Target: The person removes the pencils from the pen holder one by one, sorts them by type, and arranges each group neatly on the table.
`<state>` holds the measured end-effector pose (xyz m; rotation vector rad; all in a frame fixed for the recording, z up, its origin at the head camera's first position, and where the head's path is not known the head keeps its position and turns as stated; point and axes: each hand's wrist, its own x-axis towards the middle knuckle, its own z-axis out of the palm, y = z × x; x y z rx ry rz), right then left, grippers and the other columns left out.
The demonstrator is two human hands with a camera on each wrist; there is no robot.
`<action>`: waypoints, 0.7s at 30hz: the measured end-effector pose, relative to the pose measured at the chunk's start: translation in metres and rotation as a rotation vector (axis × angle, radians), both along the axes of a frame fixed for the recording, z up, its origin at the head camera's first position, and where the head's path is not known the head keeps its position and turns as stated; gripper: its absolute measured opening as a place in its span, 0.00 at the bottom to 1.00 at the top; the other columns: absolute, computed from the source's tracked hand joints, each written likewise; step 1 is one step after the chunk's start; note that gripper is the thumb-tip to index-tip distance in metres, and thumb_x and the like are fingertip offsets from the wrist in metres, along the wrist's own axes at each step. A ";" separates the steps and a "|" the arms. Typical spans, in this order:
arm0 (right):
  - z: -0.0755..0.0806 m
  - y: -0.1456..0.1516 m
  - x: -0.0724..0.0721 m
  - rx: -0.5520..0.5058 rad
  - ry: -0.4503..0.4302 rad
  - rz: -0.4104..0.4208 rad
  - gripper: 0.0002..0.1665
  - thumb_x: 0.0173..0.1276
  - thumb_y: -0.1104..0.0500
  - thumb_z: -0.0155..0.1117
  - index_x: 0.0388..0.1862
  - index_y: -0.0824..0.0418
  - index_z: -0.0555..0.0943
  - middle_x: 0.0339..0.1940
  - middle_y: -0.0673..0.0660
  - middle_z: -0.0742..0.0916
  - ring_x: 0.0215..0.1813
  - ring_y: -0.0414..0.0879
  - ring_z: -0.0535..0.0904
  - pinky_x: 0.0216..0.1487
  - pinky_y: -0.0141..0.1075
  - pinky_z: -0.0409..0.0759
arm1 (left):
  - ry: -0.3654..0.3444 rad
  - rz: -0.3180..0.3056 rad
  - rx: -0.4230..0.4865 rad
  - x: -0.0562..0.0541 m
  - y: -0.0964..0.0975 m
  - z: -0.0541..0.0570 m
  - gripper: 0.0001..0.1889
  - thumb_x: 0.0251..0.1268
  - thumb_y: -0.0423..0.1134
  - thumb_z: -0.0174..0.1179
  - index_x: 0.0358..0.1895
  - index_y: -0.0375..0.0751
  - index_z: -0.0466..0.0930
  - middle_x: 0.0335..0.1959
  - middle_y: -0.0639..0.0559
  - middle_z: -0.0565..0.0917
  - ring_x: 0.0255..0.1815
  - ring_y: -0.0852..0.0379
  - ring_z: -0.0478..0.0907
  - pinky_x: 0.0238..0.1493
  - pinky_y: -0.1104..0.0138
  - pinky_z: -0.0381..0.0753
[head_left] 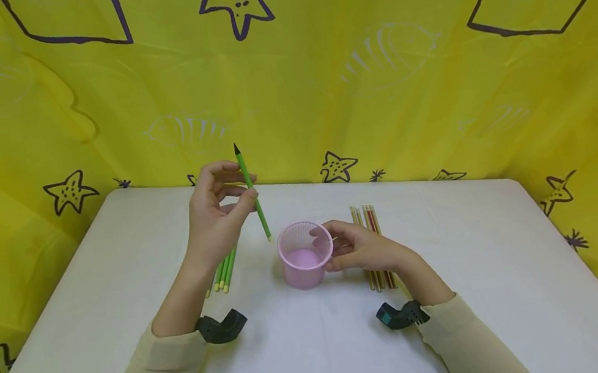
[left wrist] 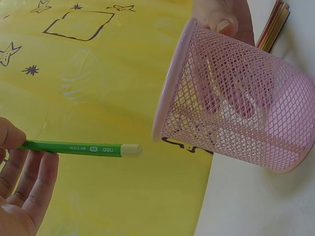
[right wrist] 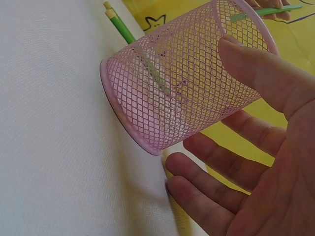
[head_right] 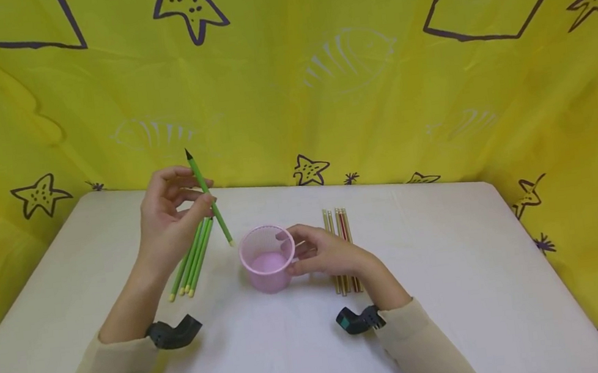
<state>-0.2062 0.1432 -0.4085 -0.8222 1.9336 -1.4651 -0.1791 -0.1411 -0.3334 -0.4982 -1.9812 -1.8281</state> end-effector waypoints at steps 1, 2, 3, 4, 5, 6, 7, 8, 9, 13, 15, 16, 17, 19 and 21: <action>0.000 0.000 0.000 0.000 0.000 0.000 0.39 0.63 0.66 0.71 0.71 0.67 0.66 0.63 0.70 0.78 0.61 0.62 0.80 0.59 0.39 0.83 | 0.001 0.002 -0.002 0.000 0.000 0.000 0.20 0.65 0.23 0.61 0.58 0.36 0.69 0.47 0.46 0.82 0.39 0.50 0.82 0.37 0.61 0.89; -0.001 0.000 0.000 -0.001 0.001 0.001 0.39 0.64 0.66 0.71 0.71 0.67 0.66 0.63 0.70 0.78 0.61 0.62 0.80 0.59 0.39 0.83 | 0.000 0.004 -0.003 -0.001 0.000 -0.001 0.20 0.65 0.23 0.61 0.58 0.36 0.69 0.47 0.46 0.83 0.39 0.50 0.82 0.37 0.61 0.89; -0.001 0.001 0.000 -0.002 0.002 0.002 0.39 0.64 0.66 0.71 0.71 0.67 0.66 0.63 0.70 0.78 0.61 0.62 0.80 0.60 0.39 0.83 | 0.000 0.005 -0.004 -0.001 0.000 -0.001 0.19 0.65 0.23 0.60 0.57 0.36 0.69 0.47 0.45 0.83 0.39 0.50 0.82 0.37 0.62 0.89; -0.001 0.000 0.000 -0.002 0.003 0.002 0.39 0.64 0.66 0.71 0.71 0.67 0.66 0.63 0.70 0.78 0.61 0.62 0.80 0.60 0.39 0.83 | -0.001 0.009 -0.008 -0.001 -0.001 -0.002 0.19 0.65 0.24 0.61 0.57 0.35 0.70 0.47 0.45 0.83 0.39 0.51 0.82 0.37 0.62 0.89; 0.000 0.000 0.000 0.000 0.002 0.001 0.39 0.63 0.65 0.72 0.71 0.66 0.66 0.63 0.69 0.78 0.61 0.61 0.80 0.60 0.39 0.83 | -0.001 0.010 -0.009 -0.002 -0.001 -0.002 0.18 0.65 0.24 0.61 0.56 0.35 0.70 0.46 0.45 0.83 0.39 0.51 0.82 0.37 0.63 0.89; 0.000 0.001 0.000 0.004 0.002 0.001 0.39 0.63 0.65 0.72 0.71 0.66 0.66 0.63 0.69 0.78 0.61 0.61 0.80 0.60 0.39 0.83 | -0.004 0.013 -0.012 -0.002 -0.001 -0.003 0.18 0.65 0.24 0.60 0.56 0.35 0.70 0.46 0.44 0.83 0.39 0.52 0.82 0.37 0.63 0.89; -0.001 0.001 0.000 0.004 0.004 0.002 0.39 0.63 0.65 0.72 0.71 0.66 0.66 0.63 0.69 0.78 0.61 0.61 0.80 0.60 0.39 0.83 | -0.007 0.015 -0.013 -0.002 -0.001 -0.004 0.17 0.65 0.25 0.60 0.55 0.34 0.70 0.46 0.44 0.83 0.39 0.52 0.82 0.38 0.64 0.89; 0.000 0.001 0.000 0.007 0.005 0.002 0.40 0.63 0.65 0.72 0.71 0.66 0.66 0.63 0.69 0.78 0.61 0.60 0.80 0.60 0.39 0.83 | -0.010 0.015 -0.013 -0.002 -0.001 -0.004 0.17 0.65 0.24 0.60 0.55 0.34 0.71 0.46 0.44 0.83 0.39 0.52 0.82 0.38 0.64 0.89; 0.000 0.001 0.000 0.009 0.006 0.001 0.40 0.63 0.64 0.72 0.71 0.66 0.66 0.63 0.68 0.78 0.61 0.60 0.80 0.60 0.40 0.83 | -0.013 0.017 -0.014 -0.003 -0.001 -0.004 0.17 0.65 0.24 0.60 0.54 0.34 0.71 0.46 0.44 0.83 0.39 0.52 0.82 0.38 0.64 0.89; 0.000 0.001 0.000 0.014 0.006 -0.002 0.40 0.63 0.64 0.72 0.71 0.65 0.66 0.63 0.68 0.78 0.61 0.59 0.80 0.60 0.40 0.83 | -0.024 0.021 -0.019 -0.005 -0.002 -0.006 0.16 0.65 0.25 0.61 0.54 0.34 0.71 0.45 0.44 0.83 0.39 0.52 0.82 0.38 0.64 0.89; 0.000 0.001 0.000 0.017 0.005 -0.005 0.39 0.63 0.65 0.72 0.71 0.65 0.66 0.63 0.67 0.78 0.61 0.60 0.80 0.60 0.39 0.82 | -0.030 0.026 -0.025 -0.006 -0.002 -0.007 0.16 0.65 0.26 0.61 0.54 0.35 0.71 0.46 0.44 0.83 0.39 0.53 0.82 0.38 0.64 0.89; 0.000 0.001 0.000 0.017 0.004 -0.005 0.39 0.63 0.65 0.72 0.71 0.64 0.66 0.63 0.67 0.78 0.61 0.60 0.80 0.60 0.39 0.82 | -0.033 0.029 -0.029 -0.007 -0.003 -0.008 0.16 0.65 0.26 0.61 0.54 0.35 0.71 0.46 0.44 0.83 0.39 0.53 0.82 0.38 0.64 0.89; 0.000 0.001 0.000 0.018 0.004 -0.006 0.39 0.63 0.65 0.72 0.71 0.65 0.66 0.63 0.67 0.78 0.61 0.60 0.80 0.60 0.39 0.82 | -0.037 0.032 -0.033 -0.007 -0.003 -0.009 0.16 0.65 0.26 0.61 0.54 0.35 0.71 0.46 0.44 0.83 0.39 0.53 0.82 0.38 0.65 0.89; -0.001 0.001 -0.001 0.019 0.005 -0.005 0.39 0.63 0.65 0.72 0.71 0.65 0.66 0.63 0.68 0.78 0.61 0.61 0.80 0.60 0.39 0.82 | -0.047 0.040 -0.042 -0.009 -0.004 -0.011 0.16 0.66 0.26 0.61 0.54 0.36 0.71 0.46 0.45 0.84 0.40 0.53 0.83 0.38 0.65 0.89; -0.001 0.001 0.000 0.019 0.002 -0.006 0.39 0.63 0.65 0.72 0.71 0.65 0.66 0.63 0.68 0.78 0.61 0.61 0.79 0.60 0.38 0.82 | -0.059 0.046 -0.053 -0.011 -0.005 -0.014 0.16 0.66 0.26 0.60 0.54 0.36 0.71 0.46 0.44 0.84 0.40 0.54 0.83 0.38 0.66 0.89</action>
